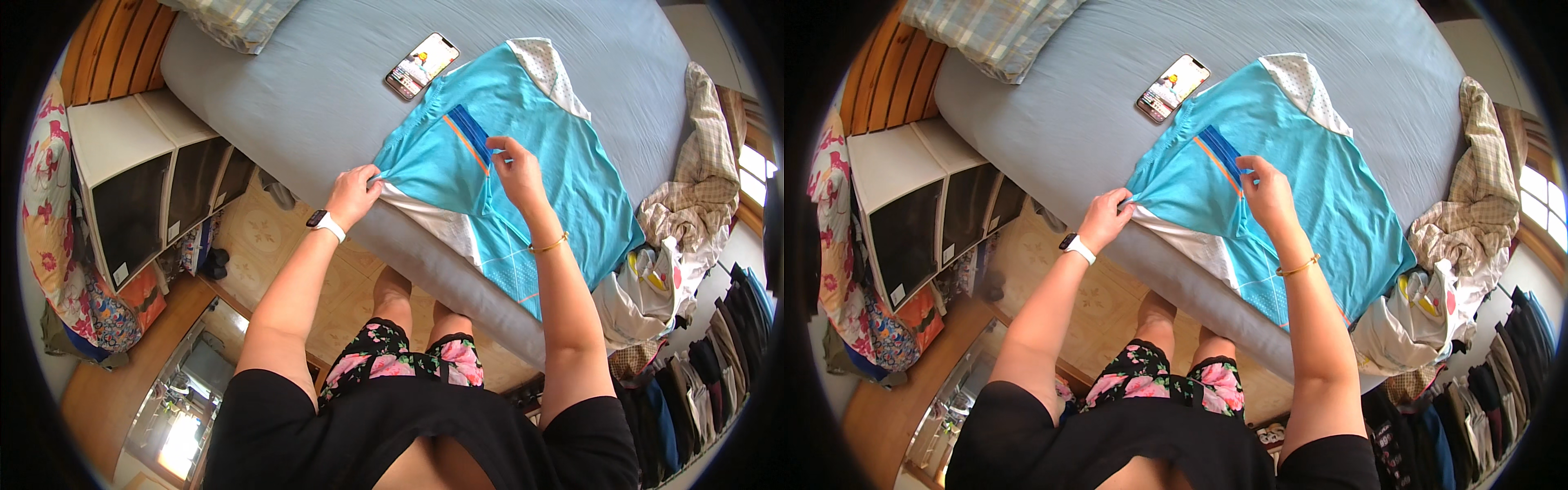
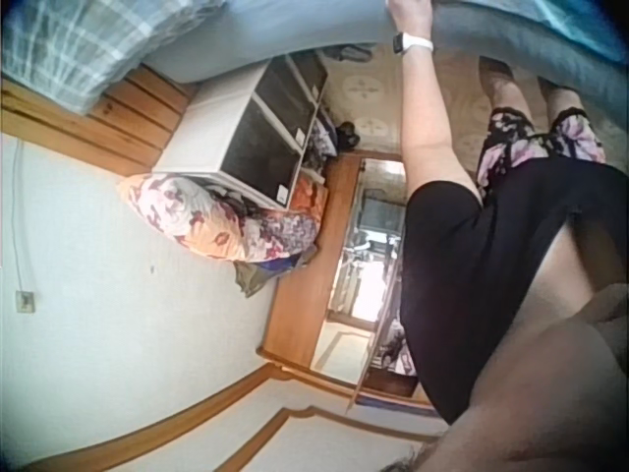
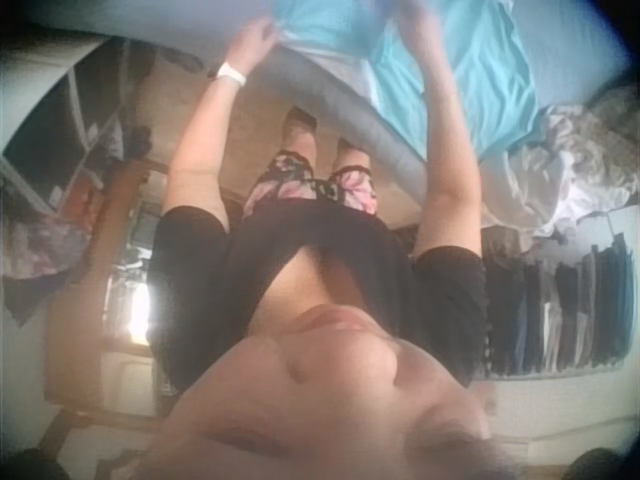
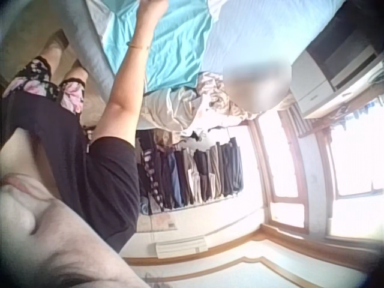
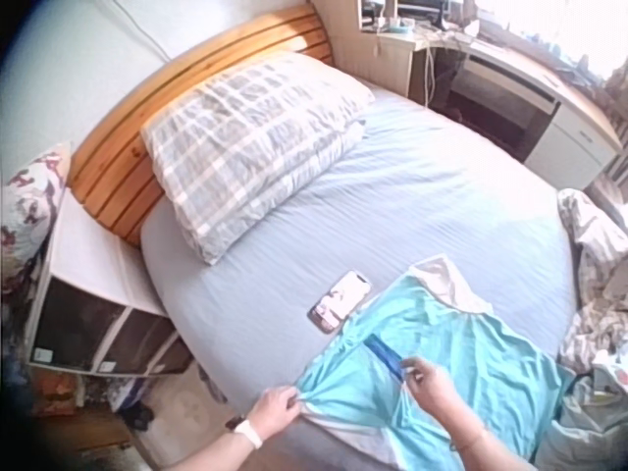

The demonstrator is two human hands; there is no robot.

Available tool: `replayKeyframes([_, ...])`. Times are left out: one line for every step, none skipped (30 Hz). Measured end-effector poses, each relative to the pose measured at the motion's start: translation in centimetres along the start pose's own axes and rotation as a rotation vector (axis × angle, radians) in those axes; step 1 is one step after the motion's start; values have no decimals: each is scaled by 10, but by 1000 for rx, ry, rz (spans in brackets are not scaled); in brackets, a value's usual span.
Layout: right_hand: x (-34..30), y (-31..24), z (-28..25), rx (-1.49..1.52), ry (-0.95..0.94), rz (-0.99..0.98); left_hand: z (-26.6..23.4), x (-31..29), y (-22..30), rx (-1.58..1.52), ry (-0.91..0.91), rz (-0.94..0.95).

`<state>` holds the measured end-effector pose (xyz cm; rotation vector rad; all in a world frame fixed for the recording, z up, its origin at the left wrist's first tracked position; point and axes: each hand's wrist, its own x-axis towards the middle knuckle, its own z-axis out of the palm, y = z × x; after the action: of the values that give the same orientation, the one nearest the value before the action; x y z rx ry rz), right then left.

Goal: The person takes items of clothing from a bed, hangs a shirt on a hanger, and then folds a t-shirt on the bed by hand.

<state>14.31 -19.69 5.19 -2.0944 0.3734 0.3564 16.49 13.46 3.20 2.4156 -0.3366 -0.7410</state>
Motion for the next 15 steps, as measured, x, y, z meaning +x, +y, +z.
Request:
replayKeyframes([-2, 0, 1, -67, -11, 18, -1, 0, 2, 14, 1, -9])
replayKeyframes([-3, 1, 2, -133, -23, 35, 0, 0, 3, 29, 2, -18])
replayKeyframes([-2, 13, 6, -140, -13, -43, 4, -1, 2, 58, 37, 7])
replayKeyframes([0, 18, 10, -178, 19, -59, 7, -2, 0, 90, 75, 29])
replayKeyframes([2, 24, 12, -215, 52, -75, 10, -2, -2, 122, 113, 52])
replayKeyframes([3, 29, 14, -253, 84, -91, 13, -3, -4, 159, 125, 50])
replayKeyframes([6, 29, 13, -294, 66, -34, 15, -4, -3, 196, 136, 47])
replayKeyframes([9, 28, 11, -336, 48, 23, 17, -4, -3, 234, 147, 44])
replayKeyframes([11, 28, 9, -377, 30, 80, 18, -6, -3, 283, 131, 27])
replayKeyframes([13, 27, 7, -363, -2, 76, 16, -7, 1, 331, 113, 11])
replayKeyframes([14, 25, 6, -350, -33, 71, 14, -8, 5, 378, 96, -5])
replayKeyframes([15, 24, 4, -336, -65, 66, 14, -9, 12, 389, 166, 56])
replayKeyframes([14, 23, 3, -304, -92, 37, 12, -9, 23, 400, 237, 116])
replayKeyframes([14, 22, 1, -273, -120, 6, 13, -10, 32, 411, 310, 174])
replayKeyframes([14, 21, 1, -241, -149, -26, 17, -12, 40, 378, 291, 287])
